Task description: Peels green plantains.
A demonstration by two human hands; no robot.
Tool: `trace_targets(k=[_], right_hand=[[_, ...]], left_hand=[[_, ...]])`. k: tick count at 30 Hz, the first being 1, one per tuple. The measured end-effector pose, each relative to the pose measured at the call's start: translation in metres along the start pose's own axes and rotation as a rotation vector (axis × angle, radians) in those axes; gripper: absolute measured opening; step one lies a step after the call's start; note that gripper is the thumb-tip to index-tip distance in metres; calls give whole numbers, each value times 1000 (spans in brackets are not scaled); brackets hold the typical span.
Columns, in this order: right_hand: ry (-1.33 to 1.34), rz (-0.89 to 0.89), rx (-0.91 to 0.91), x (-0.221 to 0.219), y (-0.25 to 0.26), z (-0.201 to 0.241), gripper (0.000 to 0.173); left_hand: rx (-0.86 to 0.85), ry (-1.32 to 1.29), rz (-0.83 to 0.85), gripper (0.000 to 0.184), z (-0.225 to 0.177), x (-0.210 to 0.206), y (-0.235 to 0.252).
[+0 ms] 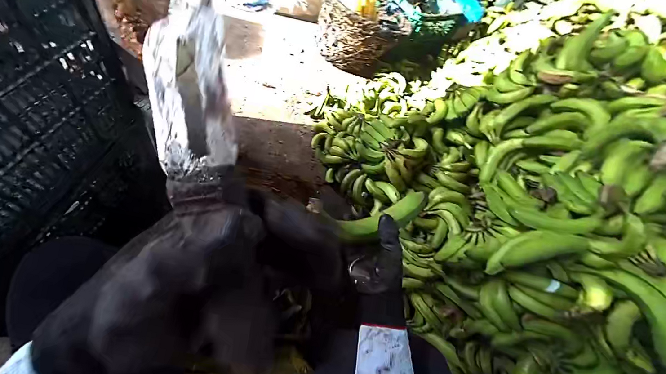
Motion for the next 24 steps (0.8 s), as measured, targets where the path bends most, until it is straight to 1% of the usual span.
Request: trace_targets(k=[1,2,4,5,7,8,9,12,15,18,22,24], right_hand=[[-78,-43,-14,-11,-8,6,40],[-155,-38,11,-20,-15,10,47],[-283,7,101,-37,-25,14,65],[-348,24,134,-42,-28,15,73],[-394,28,182,-48,-33,12,78],[-397,32,201,-50,-34,11,81],[-384,36,216,-52,-35,9,82],[-372,47,262,-59,-42,3,79],[-372,71,301,-65,-48,-2,80],[-355,64,336,-65,-48,-7,78],[-413,36,324,-66,-49,-5,74],[-423,-4,302,-62,-46,-5,74]], left_hand=[[129,-57,-45,32,27,22,0],[226,-14,-121,36,53,41,-2],[377,192,-263,41,101,65,-9],[441,300,-292,45,122,72,-15],[479,453,-218,62,155,79,-26],[477,482,-184,73,166,81,-30],[470,483,-166,76,175,81,-32],[471,434,-174,65,190,81,-29],[488,344,-230,57,193,80,-27],[445,373,-276,56,193,85,-28],[380,415,-292,61,184,91,-27],[407,338,-350,59,178,96,-29]])
Point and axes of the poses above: each hand's wrist, its own y-axis towards the middle knuckle, its own x-axis out of the back of the hand, z = x × y, the point moved 9 cm from there along y, towards the middle knuckle, and after that the axes turned 3 degrees about z, right-handed, at the moved point
